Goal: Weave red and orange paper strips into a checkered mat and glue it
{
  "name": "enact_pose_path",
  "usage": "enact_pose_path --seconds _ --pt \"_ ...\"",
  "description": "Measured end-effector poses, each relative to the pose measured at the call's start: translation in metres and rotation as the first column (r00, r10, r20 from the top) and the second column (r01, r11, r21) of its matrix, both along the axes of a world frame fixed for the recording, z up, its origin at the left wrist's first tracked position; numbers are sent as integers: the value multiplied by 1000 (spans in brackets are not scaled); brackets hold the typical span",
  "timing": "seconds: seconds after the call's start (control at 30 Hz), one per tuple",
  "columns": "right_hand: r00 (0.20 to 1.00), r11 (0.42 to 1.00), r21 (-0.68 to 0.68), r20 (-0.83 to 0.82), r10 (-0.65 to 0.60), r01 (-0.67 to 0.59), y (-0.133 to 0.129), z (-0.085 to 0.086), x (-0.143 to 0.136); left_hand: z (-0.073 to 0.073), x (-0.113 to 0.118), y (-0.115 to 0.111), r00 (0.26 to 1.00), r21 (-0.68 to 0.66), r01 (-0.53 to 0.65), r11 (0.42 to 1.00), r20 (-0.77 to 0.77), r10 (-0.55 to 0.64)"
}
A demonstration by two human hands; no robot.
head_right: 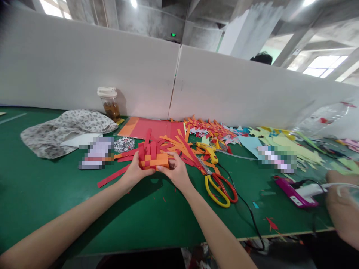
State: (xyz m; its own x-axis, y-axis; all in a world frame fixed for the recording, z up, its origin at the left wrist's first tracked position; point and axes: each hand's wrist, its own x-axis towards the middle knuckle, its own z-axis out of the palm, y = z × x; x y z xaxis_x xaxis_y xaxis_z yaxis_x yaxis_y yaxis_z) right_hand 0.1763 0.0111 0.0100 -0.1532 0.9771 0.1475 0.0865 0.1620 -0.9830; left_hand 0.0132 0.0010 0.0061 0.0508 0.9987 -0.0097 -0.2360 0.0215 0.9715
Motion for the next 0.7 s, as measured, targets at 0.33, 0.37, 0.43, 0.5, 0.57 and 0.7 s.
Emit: enact_pose_path --seconds 0.33,0.37,0.43,0.5,0.57,0.7 --pt "991 991 -40 26 130 -129 0 0 3 -2 -8 13 966 -46 30 998 258 -17" --pt "992 992 -39 28 122 -121 1 -1 3 -3 -9 13 967 -51 8 999 257 5" --pt "995 995 -46 41 94 -92 2 -1 5 -6 -10 14 965 -55 -31 998 258 44" --pt "995 994 -71 49 85 -82 2 0 6 -7 -10 14 965 -61 -51 997 255 65" --pt "993 989 -104 47 110 -105 1 3 7 -7 -10 14 970 -61 -45 997 235 58" --pt "988 988 -97 78 131 -123 -3 10 5 -5 -9 11 985 -31 5 1000 172 0"
